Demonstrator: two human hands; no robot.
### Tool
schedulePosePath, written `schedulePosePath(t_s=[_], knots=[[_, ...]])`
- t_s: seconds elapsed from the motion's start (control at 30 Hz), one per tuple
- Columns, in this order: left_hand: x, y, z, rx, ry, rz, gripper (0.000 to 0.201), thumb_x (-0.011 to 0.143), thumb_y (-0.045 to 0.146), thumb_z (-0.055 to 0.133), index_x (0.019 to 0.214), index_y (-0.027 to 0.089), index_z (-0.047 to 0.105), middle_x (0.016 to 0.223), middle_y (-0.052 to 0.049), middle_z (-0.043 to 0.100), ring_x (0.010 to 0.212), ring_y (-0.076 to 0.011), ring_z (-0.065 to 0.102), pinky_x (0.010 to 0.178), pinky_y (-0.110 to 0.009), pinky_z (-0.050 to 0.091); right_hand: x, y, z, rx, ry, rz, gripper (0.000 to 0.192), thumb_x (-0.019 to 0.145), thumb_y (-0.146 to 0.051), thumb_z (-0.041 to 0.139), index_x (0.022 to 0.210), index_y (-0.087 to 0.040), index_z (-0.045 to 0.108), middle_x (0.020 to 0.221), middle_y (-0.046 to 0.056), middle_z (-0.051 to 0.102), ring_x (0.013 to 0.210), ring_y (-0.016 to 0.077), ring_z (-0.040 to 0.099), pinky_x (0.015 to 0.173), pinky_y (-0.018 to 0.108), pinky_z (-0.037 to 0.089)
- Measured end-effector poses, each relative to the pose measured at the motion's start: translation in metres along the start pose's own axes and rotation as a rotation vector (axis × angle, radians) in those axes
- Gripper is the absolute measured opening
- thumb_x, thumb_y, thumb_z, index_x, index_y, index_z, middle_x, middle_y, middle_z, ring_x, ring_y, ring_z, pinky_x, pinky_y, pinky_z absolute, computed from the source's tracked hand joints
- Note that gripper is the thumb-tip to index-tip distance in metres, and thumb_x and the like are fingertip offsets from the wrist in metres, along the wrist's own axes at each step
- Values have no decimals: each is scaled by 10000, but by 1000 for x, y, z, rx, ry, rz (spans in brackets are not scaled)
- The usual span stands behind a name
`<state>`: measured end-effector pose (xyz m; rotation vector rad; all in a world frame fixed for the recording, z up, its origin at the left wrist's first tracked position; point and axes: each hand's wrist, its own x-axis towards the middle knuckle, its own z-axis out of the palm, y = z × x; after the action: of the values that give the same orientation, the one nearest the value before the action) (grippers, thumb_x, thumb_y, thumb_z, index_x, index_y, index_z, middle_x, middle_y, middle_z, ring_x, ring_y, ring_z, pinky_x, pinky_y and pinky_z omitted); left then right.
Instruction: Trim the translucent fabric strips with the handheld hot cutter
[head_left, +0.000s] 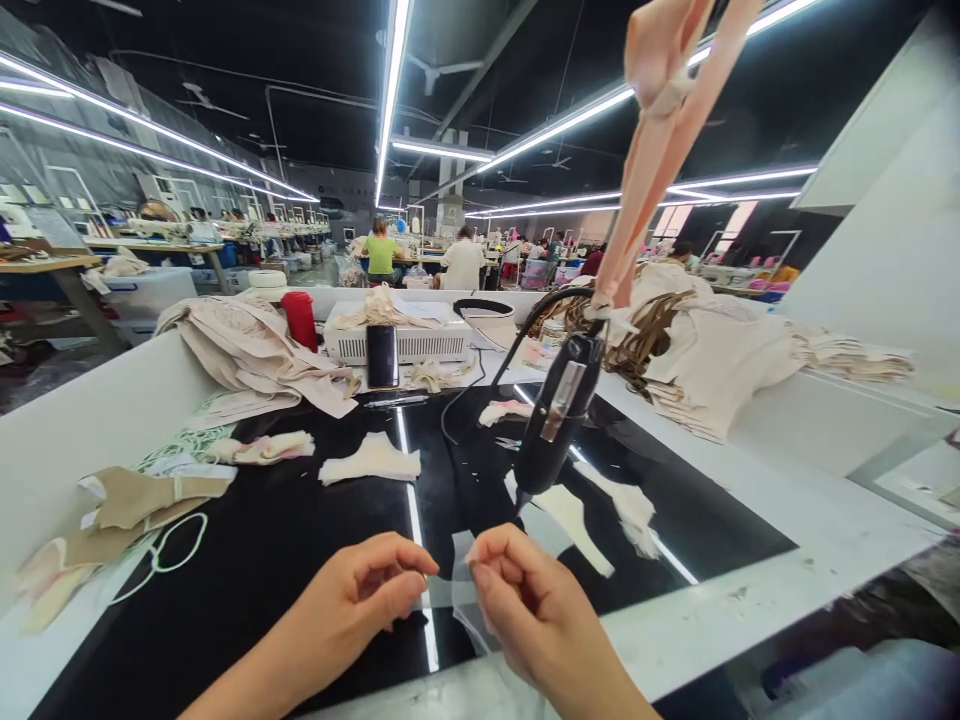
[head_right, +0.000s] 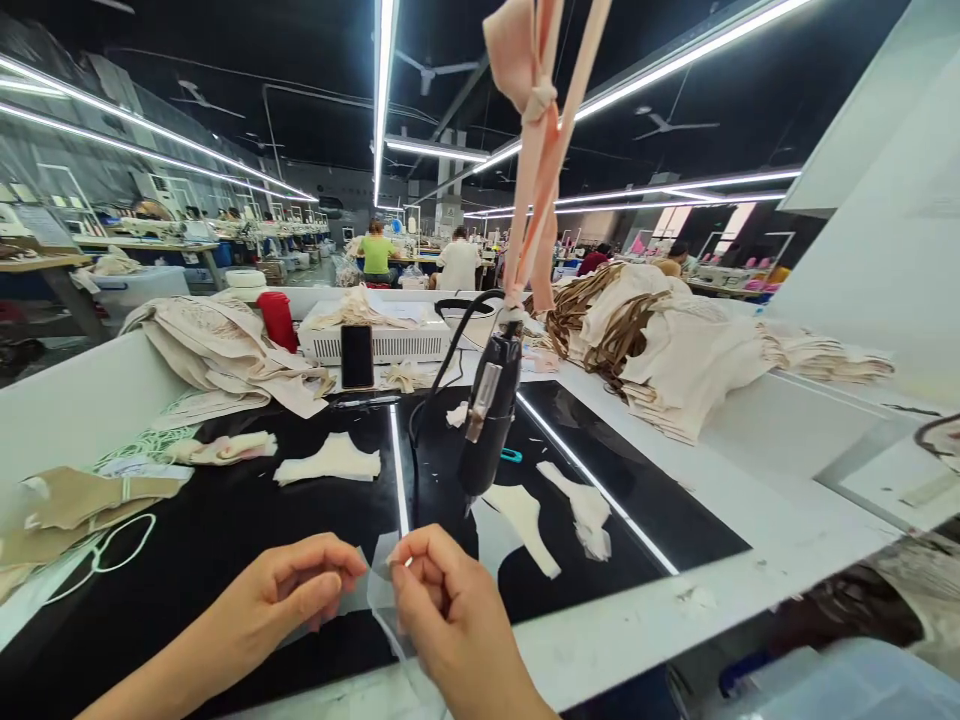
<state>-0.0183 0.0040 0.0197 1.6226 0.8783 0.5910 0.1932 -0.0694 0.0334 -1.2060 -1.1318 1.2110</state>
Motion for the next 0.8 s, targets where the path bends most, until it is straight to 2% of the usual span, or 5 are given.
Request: schedulePosePath(t_s=[0.1, 0.2, 0.3, 0.63, 0.8], knots=[[-4, 5, 9, -140, -73, 10, 698, 813, 839, 733, 1005, 169, 774, 820, -27, 610, 749, -171, 549, 683, -267, 496, 4, 0, 11, -95, -87, 13, 514, 891, -729, 717, 882, -222, 627, 607, -85, 429, 545, 94, 319, 529, 240, 255], [-6, 8, 15, -293, -43, -49, 682, 753, 815, 817, 952, 169, 732, 792, -1, 580, 687, -140, 525, 656, -260, 494, 5, 1, 14, -130, -99, 21, 564, 890, -787, 681, 898, -226, 638, 612, -86, 418, 555, 102, 314, 538, 253, 256], [-6, 9, 19, -368, 1, -85, 613, 765, 742, 861, 900, 170, 686, 745, 21, 572, 637, -112, 507, 614, -234, 461, 5, 6, 13, -141, -85, 26, 608, 873, -836, 664, 909, -229, 652, 606, -85, 410, 564, 112, 309, 542, 259, 270], [-3, 8, 22, -392, 10, -160, 603, 732, 720, 887, 877, 180, 661, 641, 47, 576, 535, -87, 455, 501, -214, 389, 2, 18, 10, -138, -102, 23, 631, 854, -850, 679, 893, -220, 670, 589, -72, 450, 564, 115, 360, 565, 264, 308], [-5, 15, 20, -398, 67, -191, 565, 738, 671, 901, 822, 179, 638, 619, 47, 566, 541, -81, 457, 519, -208, 387, 2, 24, 7, -19, -125, 100, 646, 811, -832, 743, 976, -208, 716, 594, -60, 496, 545, 99, 364, 524, 242, 275]])
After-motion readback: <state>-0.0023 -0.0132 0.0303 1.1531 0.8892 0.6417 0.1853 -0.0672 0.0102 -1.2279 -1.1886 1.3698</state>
